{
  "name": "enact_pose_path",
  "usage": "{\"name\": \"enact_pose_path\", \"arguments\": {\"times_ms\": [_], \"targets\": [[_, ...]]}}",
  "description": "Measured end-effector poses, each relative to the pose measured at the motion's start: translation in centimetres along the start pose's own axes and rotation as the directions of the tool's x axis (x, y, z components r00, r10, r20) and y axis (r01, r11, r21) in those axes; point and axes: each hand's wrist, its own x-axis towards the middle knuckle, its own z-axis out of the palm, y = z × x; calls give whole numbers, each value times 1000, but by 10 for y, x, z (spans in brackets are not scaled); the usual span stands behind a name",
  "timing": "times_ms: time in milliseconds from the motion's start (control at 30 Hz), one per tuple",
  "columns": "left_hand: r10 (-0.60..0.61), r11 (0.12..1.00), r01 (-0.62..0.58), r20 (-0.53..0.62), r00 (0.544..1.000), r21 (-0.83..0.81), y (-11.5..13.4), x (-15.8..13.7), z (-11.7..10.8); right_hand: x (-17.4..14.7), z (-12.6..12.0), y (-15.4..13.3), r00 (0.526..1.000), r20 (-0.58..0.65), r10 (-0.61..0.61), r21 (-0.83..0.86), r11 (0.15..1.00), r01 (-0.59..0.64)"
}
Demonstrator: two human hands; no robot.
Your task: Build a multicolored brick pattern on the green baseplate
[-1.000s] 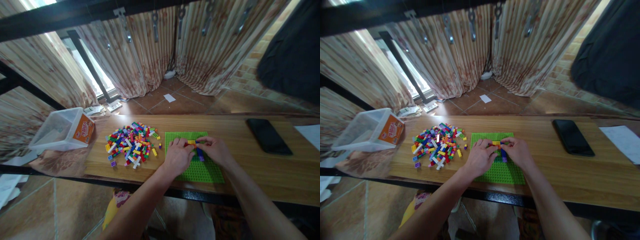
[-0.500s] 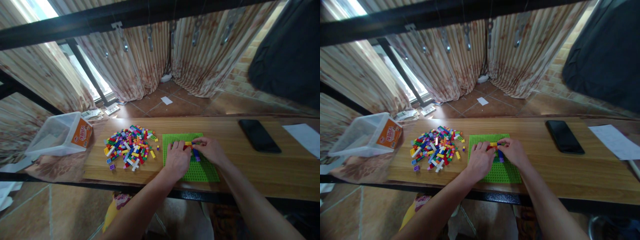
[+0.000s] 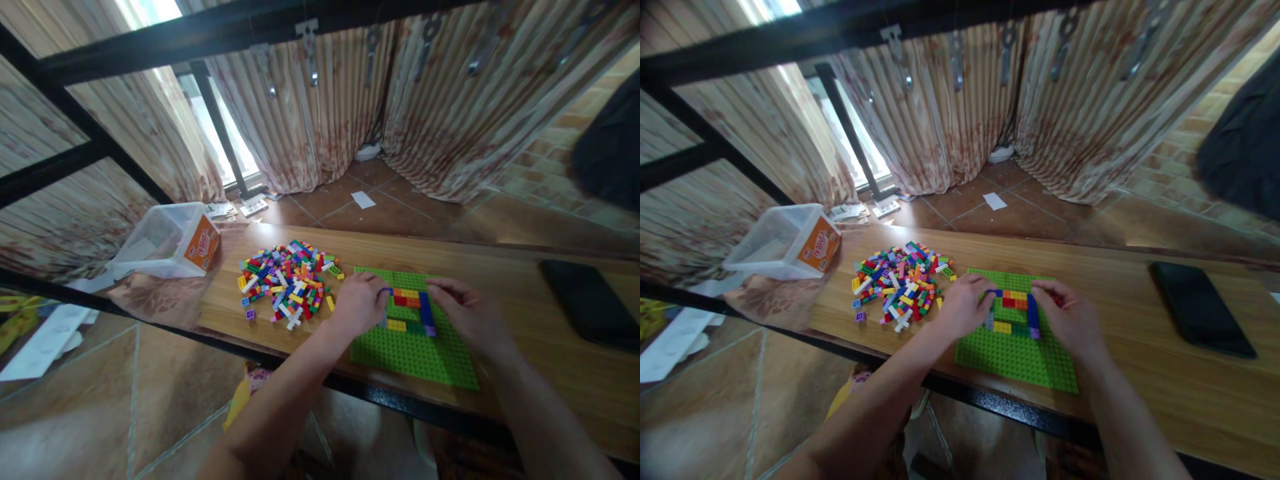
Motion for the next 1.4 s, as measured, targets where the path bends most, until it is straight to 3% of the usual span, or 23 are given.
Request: {"name": "enact_pose_path", "arguments": {"times_ms": [100, 267, 333, 500, 667, 867, 1167, 1400], "targets": [[-92, 996, 92, 16, 996, 13, -24, 1, -23, -6, 4, -6, 989, 135, 54, 218, 973, -83], [-235, 969, 238, -59, 970, 60, -54, -4, -53, -33, 21, -22, 917, 399, -21, 445, 879, -173], [-256, 964, 261, -76, 964, 57, -62, -6, -62, -45, 33, -28, 880, 475, -26, 442, 872, -213], [-249, 967, 252, -70, 966, 32, -77, -9, -84, -65, 69, -35, 806, 589, -56, 335, 925, -181], [-210, 975, 211, -20, 977, 68, -84, -14, -96, -63, 100, -30, 844, 530, -82, 336, 934, -120], [-222, 964, 227, -50, 974, 140, -74, -10, -79, -59, 119, -30, 875, 477, -82, 337, 936, -96], [-116, 963, 106, 27, 993, 246, -72, 4, -48, -61, 114, -35, 829, 527, -188, 388, 921, -38], [-145, 953, 144, -14, 989, 267, -70, 4, -49, -63, 98, -46, 876, 452, -168, 358, 934, -6]]}}
